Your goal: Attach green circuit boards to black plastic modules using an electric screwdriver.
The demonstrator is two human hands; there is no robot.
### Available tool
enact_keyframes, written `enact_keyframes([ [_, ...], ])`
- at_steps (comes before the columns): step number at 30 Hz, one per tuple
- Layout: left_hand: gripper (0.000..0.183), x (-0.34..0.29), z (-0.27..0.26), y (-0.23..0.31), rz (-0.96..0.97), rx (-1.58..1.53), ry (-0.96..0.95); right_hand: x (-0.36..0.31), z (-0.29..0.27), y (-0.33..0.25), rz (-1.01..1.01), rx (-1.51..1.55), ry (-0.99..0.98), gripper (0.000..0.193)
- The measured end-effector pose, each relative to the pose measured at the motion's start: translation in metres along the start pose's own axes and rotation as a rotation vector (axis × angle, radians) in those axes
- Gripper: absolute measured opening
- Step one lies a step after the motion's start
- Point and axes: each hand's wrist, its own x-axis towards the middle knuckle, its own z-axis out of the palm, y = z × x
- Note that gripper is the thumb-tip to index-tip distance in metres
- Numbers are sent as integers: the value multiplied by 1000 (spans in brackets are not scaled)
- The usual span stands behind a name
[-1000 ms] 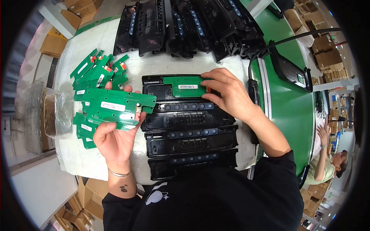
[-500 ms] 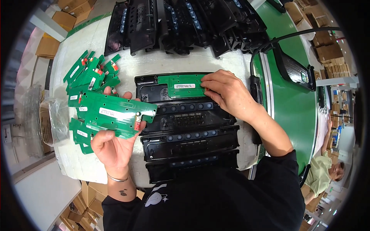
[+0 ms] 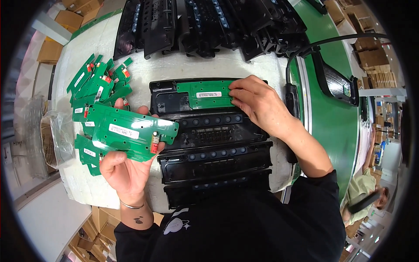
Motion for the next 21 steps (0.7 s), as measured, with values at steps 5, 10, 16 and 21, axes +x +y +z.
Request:
enact_keyframes([
  [5,82,-1,1,1,8,2,28,-2,2,-2,3,-41,3,16],
  [10,82,0,1,0,5,-8,37,-3,4,0,3,-68,42,17],
  [16,82,-1,0,0,6,10,57,-2,6,-1,12,-83,38,18],
  [21,82,-1,1,0,5,10,77,-2,5,-1,3,-102,40,19],
])
